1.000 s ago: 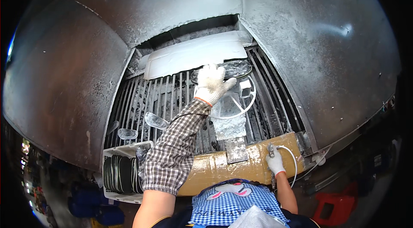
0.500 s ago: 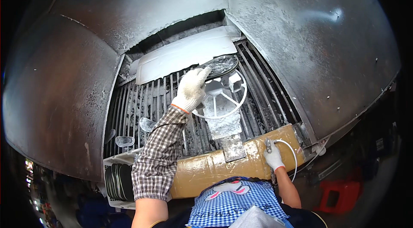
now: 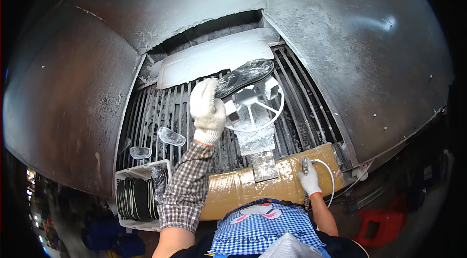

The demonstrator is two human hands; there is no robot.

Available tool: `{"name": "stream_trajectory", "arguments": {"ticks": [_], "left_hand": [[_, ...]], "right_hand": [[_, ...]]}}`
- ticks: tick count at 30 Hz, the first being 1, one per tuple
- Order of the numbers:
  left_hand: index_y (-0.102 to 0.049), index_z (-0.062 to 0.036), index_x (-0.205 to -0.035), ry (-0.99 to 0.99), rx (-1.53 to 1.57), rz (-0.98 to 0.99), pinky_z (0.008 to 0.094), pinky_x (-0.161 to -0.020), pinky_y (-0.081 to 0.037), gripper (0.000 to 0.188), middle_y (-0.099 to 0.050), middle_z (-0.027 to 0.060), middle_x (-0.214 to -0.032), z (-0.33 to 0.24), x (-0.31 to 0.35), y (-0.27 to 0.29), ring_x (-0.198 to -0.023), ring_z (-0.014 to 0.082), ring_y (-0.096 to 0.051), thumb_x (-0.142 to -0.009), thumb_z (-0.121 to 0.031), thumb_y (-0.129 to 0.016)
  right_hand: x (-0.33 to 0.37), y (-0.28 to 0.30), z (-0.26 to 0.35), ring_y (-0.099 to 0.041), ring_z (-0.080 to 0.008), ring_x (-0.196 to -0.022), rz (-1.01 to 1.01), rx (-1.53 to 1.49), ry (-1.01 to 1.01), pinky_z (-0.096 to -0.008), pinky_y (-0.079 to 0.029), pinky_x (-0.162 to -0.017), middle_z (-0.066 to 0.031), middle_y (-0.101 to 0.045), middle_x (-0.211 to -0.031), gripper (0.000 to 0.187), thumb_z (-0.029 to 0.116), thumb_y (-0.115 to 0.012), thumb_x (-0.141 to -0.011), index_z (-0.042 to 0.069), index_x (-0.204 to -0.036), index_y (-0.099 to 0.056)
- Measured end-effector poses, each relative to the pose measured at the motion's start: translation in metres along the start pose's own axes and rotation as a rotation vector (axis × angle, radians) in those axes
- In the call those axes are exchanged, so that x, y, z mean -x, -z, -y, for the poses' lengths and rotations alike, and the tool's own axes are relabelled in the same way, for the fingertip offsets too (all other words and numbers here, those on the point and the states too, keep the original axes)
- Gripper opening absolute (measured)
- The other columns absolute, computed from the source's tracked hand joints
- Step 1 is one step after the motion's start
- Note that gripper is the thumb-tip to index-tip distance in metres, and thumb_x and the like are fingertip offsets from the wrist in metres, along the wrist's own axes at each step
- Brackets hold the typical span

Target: The person uses a spray gun to apply a white coating to black plates. They pick up a plate from a white basket, place it on a rotating stand, and spray it while rotating the stand. After coating, the plate is placed back into the basket. The process is repeated for multiple plates.

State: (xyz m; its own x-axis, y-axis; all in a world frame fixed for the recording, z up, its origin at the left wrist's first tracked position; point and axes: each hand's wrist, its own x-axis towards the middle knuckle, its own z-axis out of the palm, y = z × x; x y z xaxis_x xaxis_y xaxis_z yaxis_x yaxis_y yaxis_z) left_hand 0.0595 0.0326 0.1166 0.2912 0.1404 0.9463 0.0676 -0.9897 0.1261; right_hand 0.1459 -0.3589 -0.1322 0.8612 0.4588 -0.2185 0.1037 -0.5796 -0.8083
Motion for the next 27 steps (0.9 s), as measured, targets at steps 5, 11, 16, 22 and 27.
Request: {"name": "stream_trajectory", "arguments": {"ticks": [5, 11, 16, 22, 27], "left_hand": [[-0.050, 0.0025, -0.155, 0.846, 0.255, -0.091, 0.0454, -0.121, -0.045, 0.068, -0.058, 0.0242, -0.150, -0.016, 0.093, 0.010, -0.138, 0.0372, -0.058, -0.090, -0.002, -0.069], [-0.057, -0.0033, -0.138, 1.636, 1.380, -0.046, 0.0400, -0.086, -0.058, 0.043, -0.068, 0.0068, -0.111, -0.050, 0.164, -0.005, -0.094, 0.0213, -0.067, -0.095, -0.002, -0.062], [-0.057, -0.0012, -0.142, 1.598, 1.565, -0.045, 0.0479, -0.103, -0.056, 0.041, -0.066, 0.0157, -0.137, -0.082, 0.148, -0.025, -0.117, 0.0280, -0.067, -0.101, -0.007, -0.059], [-0.056, 0.0012, -0.139, 1.511, 1.592, -0.004, 0.0489, -0.109, -0.056, 0.035, -0.066, 0.0181, -0.134, -0.081, 0.138, -0.027, -0.122, 0.0292, -0.067, -0.106, -0.010, -0.050], [-0.052, -0.0001, -0.144, 1.584, 1.624, 0.005, 0.0513, -0.105, -0.059, 0.042, -0.063, 0.0162, -0.138, -0.083, 0.131, -0.018, -0.124, 0.0301, -0.067, -0.103, -0.010, -0.051]], "right_hand": [[0.003, 0.021, 0.042, -0.070, -0.0181, -0.100, -0.139, -0.337, 0.211, -0.0337, -0.055, -0.089, -0.0120, -0.074, -0.118, 0.078, 0.007, -0.067, -0.095, 0.007, -0.167, -0.036], [0.006, 0.071, 0.159, -0.067, -0.0113, -0.105, 0.025, -0.541, 0.407, -0.0270, -0.055, -0.092, -0.0107, -0.069, -0.136, 0.071, 0.020, -0.063, -0.108, -0.001, -0.167, -0.031], [0.021, 0.085, 0.237, -0.070, -0.0141, -0.097, 0.265, -0.751, 0.482, -0.0302, -0.058, -0.089, -0.0120, -0.070, -0.117, 0.066, 0.019, -0.067, -0.107, -0.006, -0.161, -0.041], [0.027, 0.079, 0.280, -0.060, -0.0214, -0.132, 0.475, -0.884, 0.574, -0.0368, -0.044, -0.116, -0.0156, -0.063, -0.146, 0.070, 0.013, -0.072, -0.101, -0.010, -0.160, -0.041], [0.027, 0.081, 0.300, -0.059, -0.0185, -0.135, 0.536, -0.936, 0.533, -0.0339, -0.045, -0.115, -0.0172, -0.058, -0.155, 0.069, 0.013, -0.071, -0.102, -0.010, -0.160, -0.041]]}}
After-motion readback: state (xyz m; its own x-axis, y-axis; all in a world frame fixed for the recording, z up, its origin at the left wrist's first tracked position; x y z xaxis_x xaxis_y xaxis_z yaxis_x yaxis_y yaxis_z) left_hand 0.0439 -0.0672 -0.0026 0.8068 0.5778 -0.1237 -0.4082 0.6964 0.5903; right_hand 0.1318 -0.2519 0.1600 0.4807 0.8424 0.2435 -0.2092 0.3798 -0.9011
